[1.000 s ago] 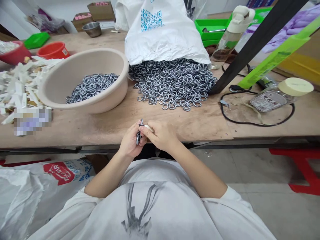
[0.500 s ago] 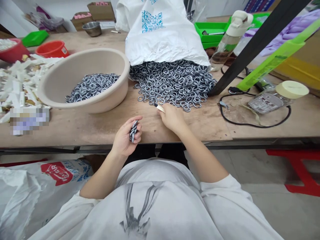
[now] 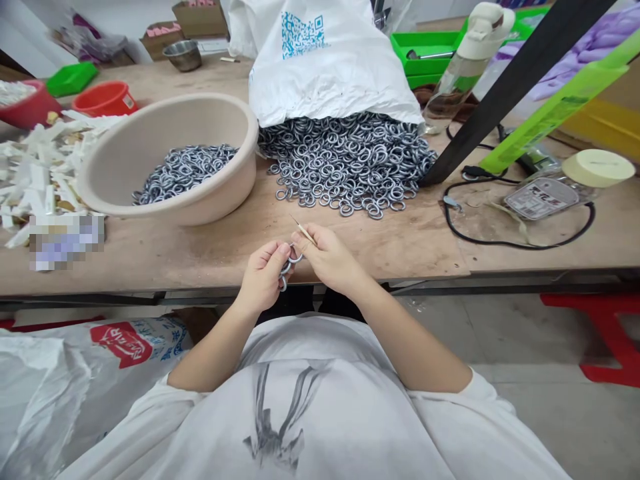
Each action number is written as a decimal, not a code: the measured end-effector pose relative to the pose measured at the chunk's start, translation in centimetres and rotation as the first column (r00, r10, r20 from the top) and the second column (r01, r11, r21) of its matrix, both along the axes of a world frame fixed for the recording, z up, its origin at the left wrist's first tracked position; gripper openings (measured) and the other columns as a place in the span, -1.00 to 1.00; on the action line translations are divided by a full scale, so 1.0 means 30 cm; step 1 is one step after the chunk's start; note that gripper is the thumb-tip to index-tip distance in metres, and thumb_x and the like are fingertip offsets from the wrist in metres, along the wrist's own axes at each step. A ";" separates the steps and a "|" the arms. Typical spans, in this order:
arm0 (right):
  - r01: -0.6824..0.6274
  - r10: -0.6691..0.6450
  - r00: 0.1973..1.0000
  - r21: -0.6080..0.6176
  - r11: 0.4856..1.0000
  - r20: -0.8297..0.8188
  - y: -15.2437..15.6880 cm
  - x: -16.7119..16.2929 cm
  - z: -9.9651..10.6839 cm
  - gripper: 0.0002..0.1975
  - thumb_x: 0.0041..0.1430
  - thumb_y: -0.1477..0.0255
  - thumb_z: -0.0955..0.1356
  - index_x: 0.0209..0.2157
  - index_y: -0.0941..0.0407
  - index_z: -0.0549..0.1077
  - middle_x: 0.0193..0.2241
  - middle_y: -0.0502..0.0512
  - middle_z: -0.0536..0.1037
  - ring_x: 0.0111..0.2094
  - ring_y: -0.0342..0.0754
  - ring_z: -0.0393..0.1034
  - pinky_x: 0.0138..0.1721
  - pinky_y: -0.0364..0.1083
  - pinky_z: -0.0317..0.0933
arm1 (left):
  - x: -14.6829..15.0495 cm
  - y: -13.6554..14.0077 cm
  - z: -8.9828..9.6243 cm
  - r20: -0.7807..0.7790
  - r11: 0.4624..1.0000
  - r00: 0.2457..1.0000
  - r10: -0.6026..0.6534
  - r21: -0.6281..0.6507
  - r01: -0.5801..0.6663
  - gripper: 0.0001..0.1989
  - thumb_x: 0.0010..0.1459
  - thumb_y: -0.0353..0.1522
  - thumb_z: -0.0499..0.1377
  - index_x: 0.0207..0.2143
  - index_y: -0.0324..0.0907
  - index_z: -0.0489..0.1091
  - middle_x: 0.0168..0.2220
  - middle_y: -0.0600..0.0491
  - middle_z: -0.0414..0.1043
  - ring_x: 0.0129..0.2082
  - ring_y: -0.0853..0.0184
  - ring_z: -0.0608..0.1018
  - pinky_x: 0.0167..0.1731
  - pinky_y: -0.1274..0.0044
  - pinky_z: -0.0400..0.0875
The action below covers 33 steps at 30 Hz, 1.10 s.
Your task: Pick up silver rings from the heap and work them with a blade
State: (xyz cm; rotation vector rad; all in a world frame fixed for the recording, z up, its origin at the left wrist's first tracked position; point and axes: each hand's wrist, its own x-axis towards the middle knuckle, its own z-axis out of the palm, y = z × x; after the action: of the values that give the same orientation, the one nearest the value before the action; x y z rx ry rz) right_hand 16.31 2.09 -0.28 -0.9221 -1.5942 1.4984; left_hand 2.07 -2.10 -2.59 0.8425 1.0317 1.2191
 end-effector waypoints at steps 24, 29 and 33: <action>-0.052 -0.372 0.802 0.675 0.736 0.467 -0.092 0.028 -0.040 -0.50 0.40 0.06 0.15 -0.45 0.09 0.39 -0.50 0.07 0.43 -0.46 -0.08 0.24 -0.41 -0.07 -0.05 | 0.028 -0.002 0.054 0.291 0.964 0.956 0.027 -0.260 0.052 -0.59 0.00 -0.13 0.37 -0.42 -0.16 0.23 -0.68 0.28 0.15 -0.80 0.62 0.12 -0.79 0.74 -0.09; -0.032 -0.321 0.813 0.587 0.809 0.485 -0.062 0.043 -0.061 -0.51 0.38 0.06 0.16 -0.52 0.08 0.31 -0.59 0.02 0.37 -0.53 -0.11 0.19 -0.45 -0.08 -0.09 | 0.026 -0.017 0.048 0.265 0.967 0.964 -0.032 -0.237 0.097 -0.56 -0.01 -0.08 0.37 -0.46 -0.17 0.23 -0.68 0.25 0.17 -0.79 0.61 0.11 -0.80 0.74 -0.08; 0.200 -0.492 0.691 0.513 0.835 0.529 0.054 0.075 -0.091 -0.51 0.39 0.08 0.15 -0.51 0.07 0.36 -0.59 0.04 0.40 -0.51 -0.04 0.26 -0.44 -0.08 -0.07 | 0.018 -0.034 0.050 0.235 0.961 0.965 -0.114 -0.221 0.167 -0.53 -0.02 -0.03 0.36 -0.51 -0.20 0.27 -0.67 0.20 0.21 -0.77 0.61 0.15 -0.79 0.73 -0.04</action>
State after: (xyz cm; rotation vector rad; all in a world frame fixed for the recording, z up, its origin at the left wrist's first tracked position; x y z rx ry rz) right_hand 18.57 3.72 -3.02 -1.4858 -1.9527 0.5160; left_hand 2.62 -3.12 -1.10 0.5680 0.9003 1.0171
